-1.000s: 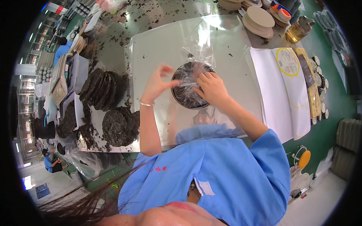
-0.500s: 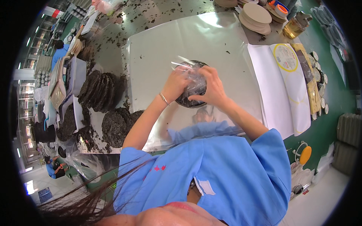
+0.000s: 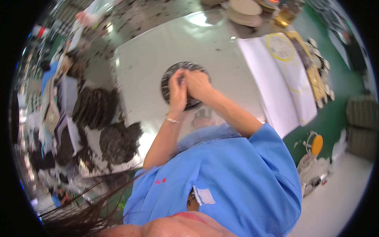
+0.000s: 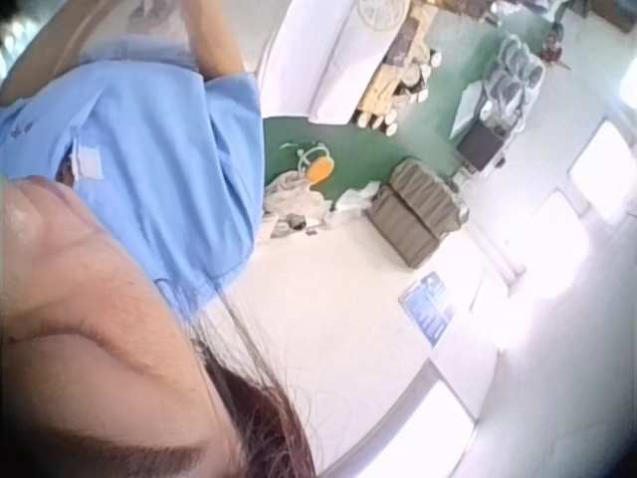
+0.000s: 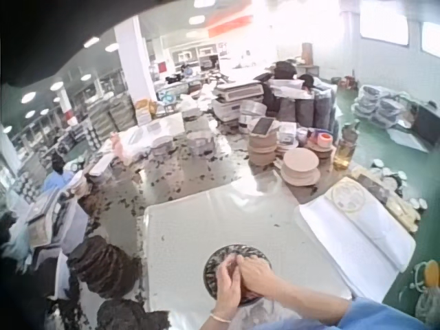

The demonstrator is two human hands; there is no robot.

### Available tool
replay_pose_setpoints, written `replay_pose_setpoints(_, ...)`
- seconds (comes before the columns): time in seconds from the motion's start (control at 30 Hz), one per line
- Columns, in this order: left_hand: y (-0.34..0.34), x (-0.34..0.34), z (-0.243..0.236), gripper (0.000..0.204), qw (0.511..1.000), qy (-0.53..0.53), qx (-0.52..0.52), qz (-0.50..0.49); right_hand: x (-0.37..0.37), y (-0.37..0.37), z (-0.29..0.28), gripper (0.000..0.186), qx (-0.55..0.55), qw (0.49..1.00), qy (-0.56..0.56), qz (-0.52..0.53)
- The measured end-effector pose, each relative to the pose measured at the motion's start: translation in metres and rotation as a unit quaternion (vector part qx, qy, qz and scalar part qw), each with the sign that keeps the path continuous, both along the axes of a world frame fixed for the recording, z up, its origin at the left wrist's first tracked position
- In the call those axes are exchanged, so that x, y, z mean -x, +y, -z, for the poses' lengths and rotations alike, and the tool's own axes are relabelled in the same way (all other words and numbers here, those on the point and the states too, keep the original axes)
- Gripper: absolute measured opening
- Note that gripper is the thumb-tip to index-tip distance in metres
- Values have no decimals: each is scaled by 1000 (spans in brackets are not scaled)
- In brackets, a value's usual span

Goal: The person repeatedly scoops a dark granular food mixture into a round metal mold, presses it down, wraps it in plastic film, and seals it with a circular paper label. The process is repeated multiple times on a stainless steel worktable.

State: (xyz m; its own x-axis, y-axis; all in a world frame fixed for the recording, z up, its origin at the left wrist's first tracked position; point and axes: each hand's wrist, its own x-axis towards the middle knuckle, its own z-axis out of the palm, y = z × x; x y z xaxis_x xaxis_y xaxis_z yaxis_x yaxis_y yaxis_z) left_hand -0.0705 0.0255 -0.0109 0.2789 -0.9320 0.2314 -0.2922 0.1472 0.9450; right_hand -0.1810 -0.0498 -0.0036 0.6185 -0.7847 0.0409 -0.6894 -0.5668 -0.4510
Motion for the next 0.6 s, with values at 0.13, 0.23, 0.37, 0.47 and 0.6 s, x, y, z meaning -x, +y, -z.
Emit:
replay_pose_setpoints(0.13,-8,-12,5,23,988,-153,23,3,77,-34,-32,58,90,977,-194,3)
replay_pose_setpoints(0.23,1,-9,7,14,994,-112,-6,12,177,-93,-17,61,116,954,-115,252)
replay_pose_setpoints(0.37,1,-5,10,15,995,-95,-11,8,288,-141,16,50,267,920,71,278)
replay_pose_setpoints(0.47,2,-3,5,16,996,-91,-20,12,328,-157,54,41,329,904,144,231)
replay_pose_setpoints(0.6,7,-6,3,17,994,-97,-44,8,335,-155,54,36,376,893,158,189)
